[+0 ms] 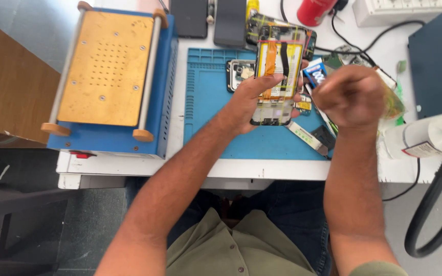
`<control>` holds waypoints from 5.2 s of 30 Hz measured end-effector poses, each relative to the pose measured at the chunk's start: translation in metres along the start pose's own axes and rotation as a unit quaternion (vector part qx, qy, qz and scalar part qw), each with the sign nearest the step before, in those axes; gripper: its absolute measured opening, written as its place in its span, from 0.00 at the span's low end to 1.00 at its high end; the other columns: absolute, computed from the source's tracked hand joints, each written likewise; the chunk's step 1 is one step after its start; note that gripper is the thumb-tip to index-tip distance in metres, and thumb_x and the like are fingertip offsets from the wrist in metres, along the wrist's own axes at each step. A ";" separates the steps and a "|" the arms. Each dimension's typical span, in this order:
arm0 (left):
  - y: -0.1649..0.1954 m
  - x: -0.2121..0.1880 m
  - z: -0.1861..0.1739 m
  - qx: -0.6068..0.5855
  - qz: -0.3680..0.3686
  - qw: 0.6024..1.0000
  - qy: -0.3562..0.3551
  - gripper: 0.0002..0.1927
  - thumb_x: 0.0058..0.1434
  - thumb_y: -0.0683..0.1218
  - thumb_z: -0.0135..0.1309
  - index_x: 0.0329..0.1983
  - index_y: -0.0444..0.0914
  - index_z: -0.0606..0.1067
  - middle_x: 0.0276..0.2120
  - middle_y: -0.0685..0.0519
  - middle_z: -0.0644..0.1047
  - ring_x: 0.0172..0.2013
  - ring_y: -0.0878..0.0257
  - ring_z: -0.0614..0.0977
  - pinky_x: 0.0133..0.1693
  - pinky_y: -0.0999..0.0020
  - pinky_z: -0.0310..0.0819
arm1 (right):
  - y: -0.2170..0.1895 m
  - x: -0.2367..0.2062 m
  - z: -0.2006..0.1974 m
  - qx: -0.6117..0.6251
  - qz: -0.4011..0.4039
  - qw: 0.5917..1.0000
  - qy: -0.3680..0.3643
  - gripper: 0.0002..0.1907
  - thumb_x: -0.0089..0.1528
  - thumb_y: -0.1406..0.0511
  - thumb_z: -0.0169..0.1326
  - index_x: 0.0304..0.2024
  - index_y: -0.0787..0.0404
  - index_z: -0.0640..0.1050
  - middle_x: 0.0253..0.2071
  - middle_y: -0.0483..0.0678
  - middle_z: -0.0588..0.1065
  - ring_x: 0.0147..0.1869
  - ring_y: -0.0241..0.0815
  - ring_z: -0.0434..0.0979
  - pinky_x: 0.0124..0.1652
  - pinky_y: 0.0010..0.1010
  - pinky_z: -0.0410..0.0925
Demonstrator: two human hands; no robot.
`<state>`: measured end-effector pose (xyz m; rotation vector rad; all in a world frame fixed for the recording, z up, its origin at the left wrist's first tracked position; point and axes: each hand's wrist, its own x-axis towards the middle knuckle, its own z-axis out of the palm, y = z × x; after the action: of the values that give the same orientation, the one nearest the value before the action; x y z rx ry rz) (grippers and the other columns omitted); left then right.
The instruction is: The person handles two disassembled smartphones, repeatedly wrapping and unwrapping rubber bands around them to hold the internal components together. They rotate the phones, adjust the bands, and place one phone on the table while continuing to manipulate the other.
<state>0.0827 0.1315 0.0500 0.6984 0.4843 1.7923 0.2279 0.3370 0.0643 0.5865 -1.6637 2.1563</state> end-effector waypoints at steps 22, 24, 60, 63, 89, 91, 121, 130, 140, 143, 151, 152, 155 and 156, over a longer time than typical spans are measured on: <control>-0.003 -0.002 -0.010 0.111 0.092 0.989 0.037 0.24 0.72 0.51 0.52 0.64 0.30 0.69 0.50 0.43 0.79 0.52 0.56 0.82 0.52 0.57 0.85 | 0.018 0.037 0.034 0.009 0.134 0.969 0.206 0.51 0.59 0.35 0.57 0.69 0.64 0.66 0.65 0.51 0.69 0.65 0.41 0.69 0.59 0.39 0.66; 0.004 -0.005 -0.012 0.131 0.042 0.989 0.052 0.24 0.70 0.51 0.52 0.61 0.30 0.70 0.46 0.43 0.79 0.45 0.54 0.83 0.47 0.58 0.85 | 0.017 0.038 0.036 0.031 0.158 0.970 0.182 0.50 0.59 0.37 0.58 0.68 0.67 0.67 0.62 0.52 0.71 0.62 0.41 0.71 0.56 0.39 0.66; 0.015 -0.001 -0.024 0.157 -0.128 0.977 0.071 0.31 0.70 0.59 0.44 0.65 0.31 0.67 0.54 0.38 0.78 0.50 0.52 0.83 0.39 0.63 0.86 | 0.013 0.037 0.054 -0.301 0.022 0.944 0.134 0.28 0.70 0.69 0.59 0.72 0.62 0.68 0.57 0.45 0.72 0.55 0.30 0.71 0.54 0.22 0.70; 0.013 -0.002 -0.027 0.114 -0.112 0.986 0.042 0.32 0.70 0.57 0.42 0.71 0.34 0.61 0.56 0.36 0.75 0.51 0.50 0.83 0.40 0.61 0.88 | 0.018 0.036 0.050 -0.305 0.004 0.942 0.139 0.27 0.71 0.70 0.58 0.72 0.62 0.69 0.57 0.44 0.72 0.57 0.30 0.71 0.56 0.22 0.70; 0.012 -0.002 -0.012 0.252 -0.145 0.953 0.083 0.41 0.68 0.71 0.30 0.66 0.34 0.66 0.48 0.41 0.78 0.45 0.57 0.85 0.39 0.64 0.87 | 0.021 0.042 0.062 -0.436 0.006 0.895 0.094 0.27 0.71 0.66 0.58 0.72 0.57 0.68 0.66 0.48 0.75 0.58 0.31 0.76 0.56 0.23 0.73; 0.011 -0.002 -0.011 0.256 -0.153 0.950 0.093 0.41 0.67 0.71 0.30 0.65 0.35 0.67 0.47 0.42 0.79 0.43 0.58 0.85 0.37 0.65 0.88 | 0.021 0.042 0.064 -0.438 -0.003 0.895 0.087 0.27 0.72 0.65 0.58 0.73 0.57 0.68 0.67 0.48 0.74 0.62 0.32 0.76 0.59 0.24 0.73; 0.015 -0.002 -0.005 0.228 -0.133 0.961 0.082 0.31 0.70 0.58 0.27 0.62 0.31 0.66 0.45 0.38 0.78 0.40 0.54 0.85 0.36 0.61 0.88 | 0.027 0.042 0.061 -0.406 0.017 0.907 0.106 0.30 0.69 0.71 0.57 0.73 0.59 0.65 0.66 0.50 0.73 0.58 0.32 0.73 0.56 0.24 0.72; 0.021 -0.010 -0.010 -0.104 0.030 0.991 -0.083 0.33 0.76 0.57 0.26 0.71 0.29 0.65 0.53 0.34 0.77 0.48 0.46 0.84 0.48 0.50 0.86 | 0.017 0.041 0.047 -0.076 -0.003 0.993 0.089 0.38 0.66 0.66 0.56 0.78 0.63 0.59 0.70 0.57 0.70 0.70 0.45 0.71 0.74 0.42 0.63; 0.016 -0.009 -0.018 -0.060 0.016 0.996 -0.062 0.36 0.75 0.59 0.25 0.69 0.28 0.66 0.51 0.32 0.78 0.47 0.42 0.85 0.47 0.46 0.86 | 0.024 0.032 0.040 -0.045 0.034 0.992 0.111 0.40 0.66 0.69 0.59 0.78 0.65 0.58 0.65 0.58 0.73 0.65 0.43 0.74 0.66 0.36 0.65; 0.017 -0.009 -0.018 -0.053 0.006 0.996 -0.076 0.36 0.75 0.60 0.25 0.70 0.27 0.64 0.52 0.30 0.77 0.48 0.41 0.84 0.48 0.45 0.86 | 0.025 0.031 0.038 -0.067 0.024 0.991 0.116 0.38 0.68 0.71 0.60 0.78 0.65 0.59 0.62 0.56 0.74 0.60 0.38 0.75 0.60 0.30 0.68; 0.016 -0.009 -0.018 -0.089 -0.012 0.993 -0.073 0.39 0.73 0.63 0.28 0.72 0.28 0.62 0.52 0.29 0.77 0.48 0.41 0.84 0.49 0.47 0.85 | 0.029 0.031 0.043 -0.253 -0.024 0.960 0.115 0.35 0.71 0.61 0.60 0.77 0.60 0.61 0.58 0.54 0.77 0.59 0.37 0.78 0.59 0.29 0.72; 0.017 -0.009 -0.019 -0.091 -0.012 0.993 -0.073 0.39 0.73 0.63 0.28 0.72 0.28 0.62 0.52 0.29 0.77 0.48 0.41 0.84 0.49 0.47 0.85 | 0.029 0.031 0.043 -0.273 -0.026 0.954 0.118 0.35 0.72 0.61 0.59 0.77 0.60 0.61 0.60 0.55 0.77 0.60 0.37 0.78 0.59 0.29 0.72; 0.016 -0.009 -0.022 -0.096 -0.009 0.992 -0.076 0.39 0.73 0.64 0.29 0.71 0.28 0.63 0.52 0.29 0.77 0.48 0.41 0.84 0.49 0.47 0.85 | 0.032 0.031 0.044 -0.323 -0.025 0.937 0.128 0.32 0.74 0.61 0.56 0.77 0.60 0.60 0.61 0.55 0.78 0.62 0.38 0.79 0.60 0.30 0.72; 0.016 -0.008 -0.022 -0.095 -0.006 0.992 -0.081 0.39 0.73 0.64 0.30 0.71 0.28 0.63 0.52 0.30 0.77 0.48 0.42 0.84 0.50 0.47 0.85 | 0.033 0.031 0.044 -0.332 -0.023 0.934 0.131 0.32 0.74 0.61 0.55 0.76 0.60 0.61 0.60 0.55 0.78 0.62 0.39 0.79 0.59 0.30 0.73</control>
<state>0.0586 0.1190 0.0414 0.6996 0.2056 1.7267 0.1894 0.2867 0.0636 0.1269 -2.0251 1.4125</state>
